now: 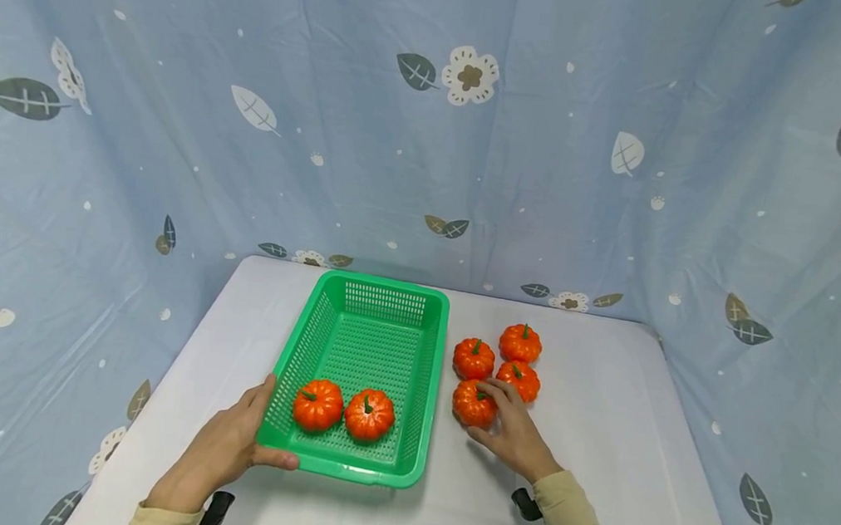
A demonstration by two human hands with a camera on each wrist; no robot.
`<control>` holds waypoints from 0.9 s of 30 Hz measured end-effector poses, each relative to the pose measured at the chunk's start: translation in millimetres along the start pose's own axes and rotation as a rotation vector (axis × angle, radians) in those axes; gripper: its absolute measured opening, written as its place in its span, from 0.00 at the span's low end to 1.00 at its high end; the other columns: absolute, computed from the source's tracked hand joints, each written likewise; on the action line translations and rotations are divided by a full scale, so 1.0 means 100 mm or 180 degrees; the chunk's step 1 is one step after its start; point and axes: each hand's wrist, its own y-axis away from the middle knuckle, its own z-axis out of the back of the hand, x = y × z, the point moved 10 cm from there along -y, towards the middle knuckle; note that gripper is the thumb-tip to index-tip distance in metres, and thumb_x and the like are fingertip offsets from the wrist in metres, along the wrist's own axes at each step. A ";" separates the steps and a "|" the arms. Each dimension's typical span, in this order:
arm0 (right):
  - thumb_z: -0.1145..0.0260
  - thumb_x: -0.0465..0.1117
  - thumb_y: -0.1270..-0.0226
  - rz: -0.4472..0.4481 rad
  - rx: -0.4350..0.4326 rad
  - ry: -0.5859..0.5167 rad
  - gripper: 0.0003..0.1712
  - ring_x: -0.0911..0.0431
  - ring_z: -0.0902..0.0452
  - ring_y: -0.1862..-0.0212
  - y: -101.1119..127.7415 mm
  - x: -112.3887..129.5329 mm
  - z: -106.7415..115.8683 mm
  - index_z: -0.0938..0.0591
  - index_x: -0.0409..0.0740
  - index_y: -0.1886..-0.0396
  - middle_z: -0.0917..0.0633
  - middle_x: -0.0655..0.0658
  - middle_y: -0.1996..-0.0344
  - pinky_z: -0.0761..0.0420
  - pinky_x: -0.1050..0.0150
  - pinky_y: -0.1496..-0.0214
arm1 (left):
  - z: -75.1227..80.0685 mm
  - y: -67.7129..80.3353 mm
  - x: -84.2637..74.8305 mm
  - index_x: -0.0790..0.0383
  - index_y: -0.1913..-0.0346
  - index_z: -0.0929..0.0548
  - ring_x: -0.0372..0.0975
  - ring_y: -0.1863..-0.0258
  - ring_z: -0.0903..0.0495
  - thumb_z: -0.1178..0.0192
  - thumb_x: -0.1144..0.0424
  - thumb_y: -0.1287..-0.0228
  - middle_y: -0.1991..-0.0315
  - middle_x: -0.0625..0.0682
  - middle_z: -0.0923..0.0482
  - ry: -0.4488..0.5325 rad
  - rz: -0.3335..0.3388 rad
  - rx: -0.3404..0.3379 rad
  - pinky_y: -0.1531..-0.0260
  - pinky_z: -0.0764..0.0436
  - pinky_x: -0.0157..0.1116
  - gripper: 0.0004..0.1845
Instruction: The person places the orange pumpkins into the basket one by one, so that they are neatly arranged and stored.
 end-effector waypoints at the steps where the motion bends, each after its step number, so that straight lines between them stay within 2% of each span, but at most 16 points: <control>1: 0.19 0.46 0.44 -0.0002 0.0015 0.0006 0.38 0.41 0.34 0.29 0.00 -0.01 -0.01 0.25 0.48 0.35 0.32 0.40 0.29 0.30 0.40 0.32 | 0.00 0.00 0.00 0.75 0.22 0.51 0.66 0.44 0.23 0.29 0.27 0.62 0.30 0.75 0.38 -0.0006 -0.0012 -0.0003 0.46 0.23 0.60 0.75; 5: 0.18 0.46 0.45 -0.0068 0.0071 -0.0007 0.34 0.43 0.34 0.30 -0.01 -0.03 -0.05 0.23 0.51 0.40 0.30 0.43 0.30 0.28 0.42 0.33 | 0.02 0.00 0.00 0.76 0.22 0.50 0.66 0.45 0.22 0.29 0.28 0.62 0.30 0.75 0.37 -0.0028 -0.0037 -0.0034 0.47 0.22 0.59 0.74; 11: 0.17 0.45 0.46 -0.0065 0.0155 -0.0075 0.40 0.50 0.28 0.36 -0.02 -0.02 -0.11 0.26 0.52 0.35 0.28 0.49 0.34 0.25 0.48 0.34 | 0.00 -0.02 0.03 0.74 0.21 0.51 0.66 0.43 0.24 0.29 0.27 0.63 0.29 0.74 0.38 0.0010 0.0001 -0.0005 0.46 0.23 0.60 0.75; 14: 0.17 0.45 0.46 -0.0074 0.0175 -0.0120 0.40 0.50 0.28 0.36 -0.02 -0.01 -0.13 0.26 0.52 0.35 0.28 0.50 0.34 0.26 0.48 0.34 | 0.00 -0.02 0.03 0.74 0.21 0.51 0.66 0.42 0.24 0.29 0.27 0.63 0.29 0.74 0.38 0.0007 0.0017 0.0008 0.45 0.24 0.60 0.76; 19: 0.17 0.46 0.46 -0.0074 0.0190 -0.0133 0.40 0.47 0.33 0.30 -0.03 0.00 -0.15 0.28 0.52 0.36 0.28 0.48 0.34 0.31 0.45 0.29 | -0.01 -0.03 0.03 0.74 0.21 0.52 0.67 0.41 0.26 0.29 0.27 0.63 0.28 0.74 0.39 0.0035 0.0051 0.0052 0.44 0.25 0.61 0.76; 23: 0.17 0.44 0.47 -0.0085 0.0167 -0.0147 0.41 0.47 0.31 0.31 -0.03 0.00 -0.16 0.28 0.51 0.36 0.27 0.47 0.35 0.32 0.44 0.30 | -0.01 -0.02 0.03 0.74 0.21 0.52 0.68 0.40 0.27 0.29 0.27 0.63 0.28 0.75 0.40 0.0069 0.0076 0.0077 0.44 0.25 0.61 0.76; 27: 0.16 0.44 0.48 -0.0143 0.0163 -0.0191 0.46 0.46 0.31 0.32 -0.02 -0.02 -0.18 0.30 0.47 0.31 0.27 0.45 0.34 0.32 0.43 0.30 | -0.02 -0.01 0.03 0.74 0.21 0.52 0.68 0.41 0.26 0.29 0.27 0.63 0.28 0.74 0.40 0.0071 0.0080 0.0069 0.44 0.25 0.61 0.76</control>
